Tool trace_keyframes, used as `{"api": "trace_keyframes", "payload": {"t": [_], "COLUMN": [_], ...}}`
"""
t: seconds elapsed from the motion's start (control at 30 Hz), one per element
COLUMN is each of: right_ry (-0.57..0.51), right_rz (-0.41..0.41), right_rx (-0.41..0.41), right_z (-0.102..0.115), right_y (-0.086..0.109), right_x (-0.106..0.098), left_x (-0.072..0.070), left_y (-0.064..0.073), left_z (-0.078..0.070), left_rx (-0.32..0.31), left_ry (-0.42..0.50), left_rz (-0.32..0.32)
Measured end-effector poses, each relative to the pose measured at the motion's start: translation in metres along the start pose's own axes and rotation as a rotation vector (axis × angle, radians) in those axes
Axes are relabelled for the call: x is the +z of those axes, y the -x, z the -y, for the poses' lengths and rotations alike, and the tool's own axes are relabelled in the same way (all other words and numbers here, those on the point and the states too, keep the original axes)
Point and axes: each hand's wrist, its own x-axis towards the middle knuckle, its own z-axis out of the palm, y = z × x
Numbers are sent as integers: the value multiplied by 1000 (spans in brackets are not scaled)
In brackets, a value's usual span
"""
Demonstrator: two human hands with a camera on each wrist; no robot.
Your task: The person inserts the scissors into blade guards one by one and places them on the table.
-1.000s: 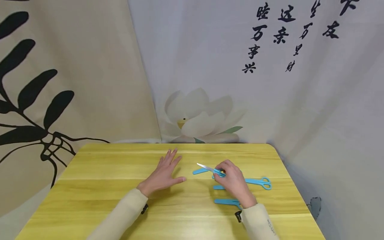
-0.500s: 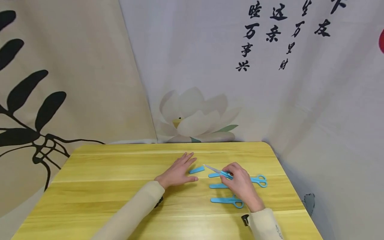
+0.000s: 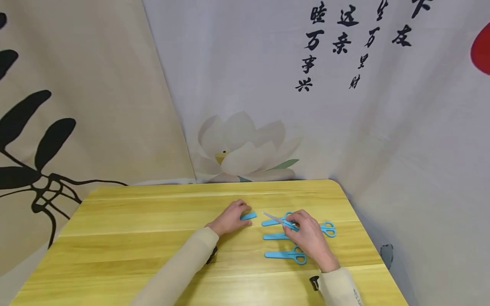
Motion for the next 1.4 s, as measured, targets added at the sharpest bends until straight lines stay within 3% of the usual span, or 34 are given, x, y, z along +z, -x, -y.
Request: {"api": "trace_keyframes", "payload": {"t": [0.3, 0.53, 0.77, 1.4], "right_ry": [-2, 0, -8, -4], "right_rz": [7, 12, 27, 46], "right_rx": [7, -3, -11, -35], "right_z": [3, 4, 7, 15], "right_y": [0, 0, 0, 1], "right_x": [2, 6, 8, 11], "left_x": [6, 4, 0, -22], "left_y": [-1, 1, 9, 37], "left_z": [6, 3, 1, -4], "left_rx": [13, 31, 34, 148], "left_ry": [112, 71, 23, 199], "left_rz": [-27, -25, 5, -87]}}
